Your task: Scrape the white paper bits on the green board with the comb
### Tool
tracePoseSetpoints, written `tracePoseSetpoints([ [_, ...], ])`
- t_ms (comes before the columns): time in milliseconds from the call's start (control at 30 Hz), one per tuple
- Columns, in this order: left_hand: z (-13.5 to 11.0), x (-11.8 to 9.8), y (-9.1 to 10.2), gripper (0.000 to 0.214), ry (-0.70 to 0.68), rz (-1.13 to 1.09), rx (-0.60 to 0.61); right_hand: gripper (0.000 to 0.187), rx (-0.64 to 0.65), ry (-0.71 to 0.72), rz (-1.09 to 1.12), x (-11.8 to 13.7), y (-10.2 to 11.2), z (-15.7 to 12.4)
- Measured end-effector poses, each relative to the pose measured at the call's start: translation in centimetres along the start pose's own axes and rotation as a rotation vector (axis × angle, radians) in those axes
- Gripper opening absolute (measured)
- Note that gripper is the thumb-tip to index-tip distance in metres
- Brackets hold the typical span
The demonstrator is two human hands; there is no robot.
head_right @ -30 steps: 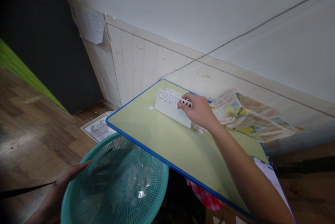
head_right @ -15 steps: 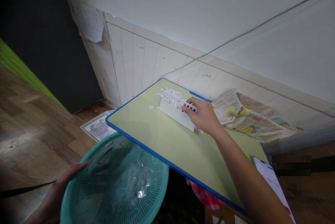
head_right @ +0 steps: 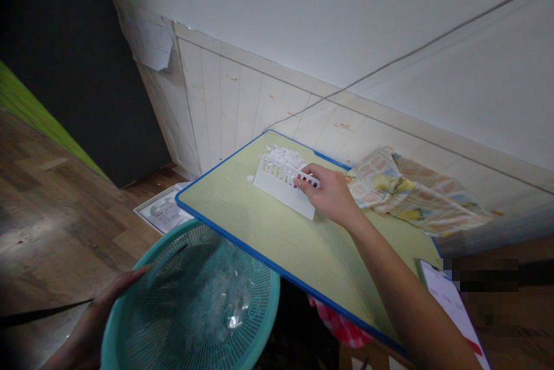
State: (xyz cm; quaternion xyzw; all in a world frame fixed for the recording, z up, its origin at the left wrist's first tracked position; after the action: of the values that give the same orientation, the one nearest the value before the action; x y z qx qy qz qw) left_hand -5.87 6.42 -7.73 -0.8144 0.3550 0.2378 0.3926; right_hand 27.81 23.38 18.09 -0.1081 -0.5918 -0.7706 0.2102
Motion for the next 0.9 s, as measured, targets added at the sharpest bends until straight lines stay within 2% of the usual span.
tracePoseSetpoints([
  [167,0.1,-0.3,0.1,0.017,-0.017,0.018,-0.017,0.017,-0.054,-0.003,-0.015,0.2,-0.4,0.4],
  [333,0.5,-0.1,0.8,0.013,-0.02,-0.01,-0.032,0.017,-0.011,0.013,0.056,0.4,-1.0,0.6],
  [533,0.6,-0.2,0.9,0.008,-0.03,-0.052,-0.027,0.019,-0.022,0.03,0.081,0.4,-0.8,0.5],
  [633,0.5,-0.3,1.0,0.011,-0.035,-0.043,-0.047,0.02,-0.015,0.016,0.113,0.1,-0.6,0.5],
  [767,0.4,-0.4,1.1,0.013,-0.039,-0.025,-0.06,0.02,-0.069,-0.021,0.047,-1.0,0.0,0.1],
  [900,0.2,-0.9,1.4,0.013,-0.06,0.009,-0.078,0.018,-0.03,0.001,0.087,-1.2,-0.9,-0.4],
])
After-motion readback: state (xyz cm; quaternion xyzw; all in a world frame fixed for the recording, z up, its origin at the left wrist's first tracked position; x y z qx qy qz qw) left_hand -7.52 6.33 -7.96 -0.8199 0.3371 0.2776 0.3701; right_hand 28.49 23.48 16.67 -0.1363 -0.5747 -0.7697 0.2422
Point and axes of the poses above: each hand's wrist, its own z-axis towards the middle knuckle, its own y-axis out of the back of the hand, x = y × z, the point moved 10 cm from there along z, towards the middle knuckle, and after that the axes turned 11 degrees about -y, right-handed, at the moved point
